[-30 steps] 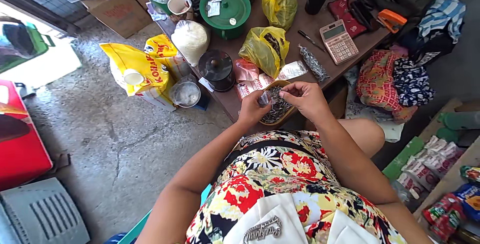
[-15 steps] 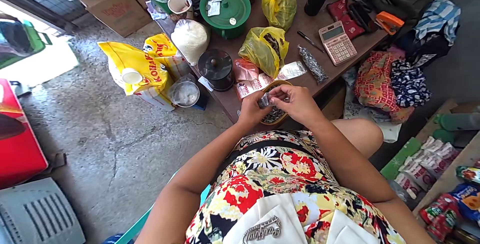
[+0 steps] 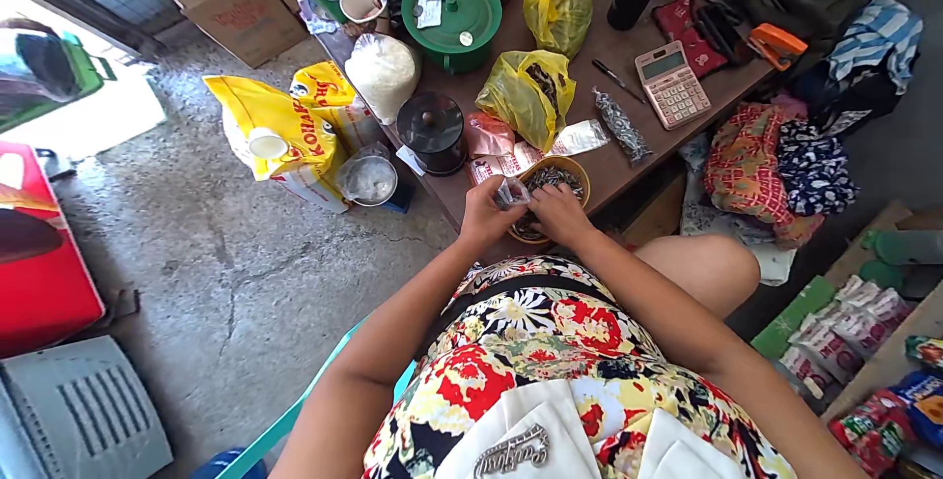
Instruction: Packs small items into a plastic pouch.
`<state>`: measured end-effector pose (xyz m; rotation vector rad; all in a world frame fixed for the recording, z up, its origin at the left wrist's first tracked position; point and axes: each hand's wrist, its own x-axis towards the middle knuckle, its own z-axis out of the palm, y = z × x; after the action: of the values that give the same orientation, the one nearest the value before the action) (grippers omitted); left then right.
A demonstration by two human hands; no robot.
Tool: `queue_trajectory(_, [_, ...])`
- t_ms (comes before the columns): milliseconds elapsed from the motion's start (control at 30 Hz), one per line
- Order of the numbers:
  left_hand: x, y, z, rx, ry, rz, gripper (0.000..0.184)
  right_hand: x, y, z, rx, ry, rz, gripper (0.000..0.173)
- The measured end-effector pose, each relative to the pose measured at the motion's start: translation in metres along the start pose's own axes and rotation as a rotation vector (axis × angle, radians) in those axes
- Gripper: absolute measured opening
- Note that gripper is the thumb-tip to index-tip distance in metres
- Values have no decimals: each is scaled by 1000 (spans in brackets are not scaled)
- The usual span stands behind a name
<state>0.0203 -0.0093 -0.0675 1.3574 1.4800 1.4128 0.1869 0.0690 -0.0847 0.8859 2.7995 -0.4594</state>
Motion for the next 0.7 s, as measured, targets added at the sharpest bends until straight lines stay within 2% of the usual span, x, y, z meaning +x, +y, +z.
queue_trajectory(67, [0, -1, 0, 4, 2, 10, 22, 0, 2, -1, -63, 21, 29, 23])
queue_trajectory(167, [0, 0, -1, 4, -7, 11, 22, -1, 4, -3, -68, 13, 117, 40])
queue_trajectory(300, [2, 1, 0, 18, -20, 8, 21, 1, 5, -5, 1, -97, 125, 36])
queue_trajectory(433, [2, 0, 1, 42, -30, 19, 20, -1, 7, -8, 2, -123, 133, 50])
queue_trajectory(700, [4, -1, 0, 65, -49, 33, 20, -3, 10, -4, 8, 4, 82, 13])
